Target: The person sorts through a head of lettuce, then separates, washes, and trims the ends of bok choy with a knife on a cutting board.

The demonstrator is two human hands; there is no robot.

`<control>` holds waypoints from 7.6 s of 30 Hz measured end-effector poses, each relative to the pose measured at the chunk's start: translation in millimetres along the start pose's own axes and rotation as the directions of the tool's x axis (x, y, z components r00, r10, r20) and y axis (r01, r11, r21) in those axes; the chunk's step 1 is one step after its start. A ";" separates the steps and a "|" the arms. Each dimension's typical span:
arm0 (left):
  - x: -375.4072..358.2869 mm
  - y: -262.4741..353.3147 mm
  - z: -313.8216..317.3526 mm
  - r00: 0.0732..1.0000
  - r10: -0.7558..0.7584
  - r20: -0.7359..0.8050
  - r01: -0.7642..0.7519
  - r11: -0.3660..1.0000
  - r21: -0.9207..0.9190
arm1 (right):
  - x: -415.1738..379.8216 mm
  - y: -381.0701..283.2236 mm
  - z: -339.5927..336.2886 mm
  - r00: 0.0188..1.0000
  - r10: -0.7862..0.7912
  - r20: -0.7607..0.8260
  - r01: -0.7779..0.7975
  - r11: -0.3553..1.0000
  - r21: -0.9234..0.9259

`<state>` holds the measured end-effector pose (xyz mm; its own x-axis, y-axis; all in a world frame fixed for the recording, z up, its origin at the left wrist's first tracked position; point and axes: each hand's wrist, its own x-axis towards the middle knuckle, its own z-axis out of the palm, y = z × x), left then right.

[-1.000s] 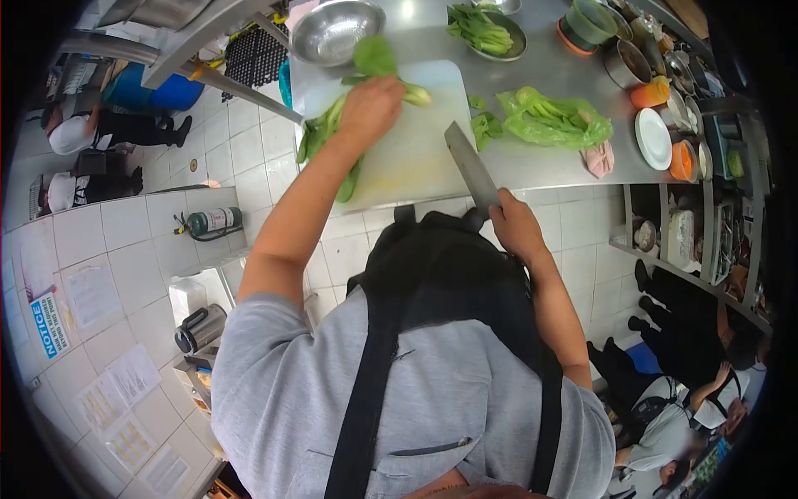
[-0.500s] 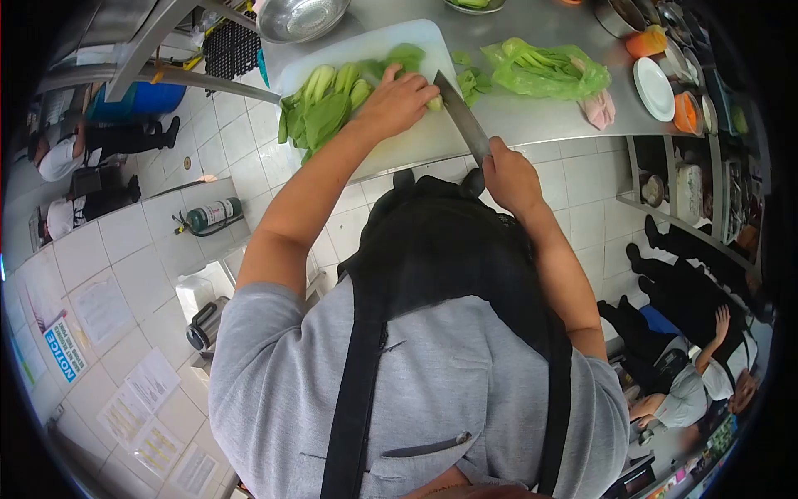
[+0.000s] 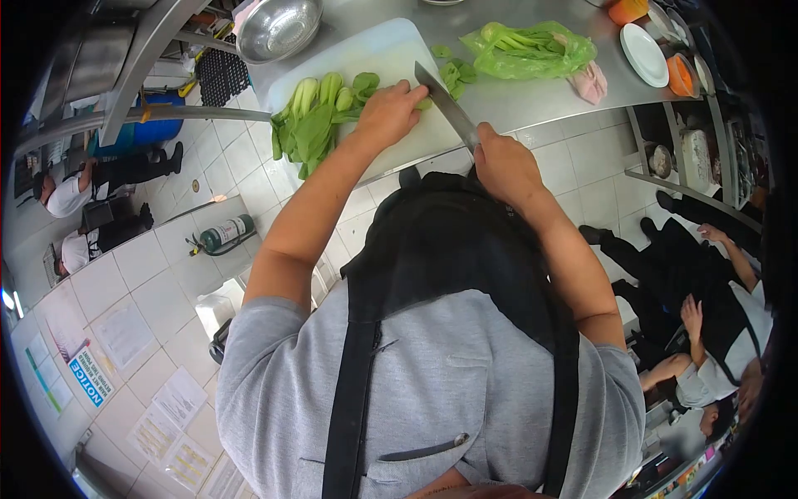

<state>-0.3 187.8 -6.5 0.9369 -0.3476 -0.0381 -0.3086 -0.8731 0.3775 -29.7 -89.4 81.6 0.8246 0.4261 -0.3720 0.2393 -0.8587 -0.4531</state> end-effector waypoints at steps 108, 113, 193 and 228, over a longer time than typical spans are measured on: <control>-96.7 -1.4 -52.2 0.908 -0.272 -0.320 0.241 0.961 -0.135 | 60.8 14.7 7.1 0.980 -0.004 -0.199 0.006 1.000 0.012; -65.9 -8.1 -52.9 0.779 -0.242 -0.579 0.291 0.957 -0.009 | 35.4 32.1 33.2 0.989 -0.073 -0.129 0.095 0.980 0.175; 14.0 -43.5 -11.0 0.887 0.458 -0.053 -0.439 0.875 0.204 | -39.4 71.4 -26.0 0.945 0.130 0.300 -0.297 0.722 0.624; -31.5 -110.2 -65.6 0.799 -0.597 -0.067 0.601 0.789 0.127 | 16.8 60.1 20.5 0.985 -0.150 0.087 0.137 0.980 0.146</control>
<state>15.0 317.4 13.8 0.9440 0.2669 -0.1938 0.2984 -0.9414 0.1574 -12.0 -128.0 31.5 0.7318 0.5732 -0.3686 0.2724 -0.7418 -0.6127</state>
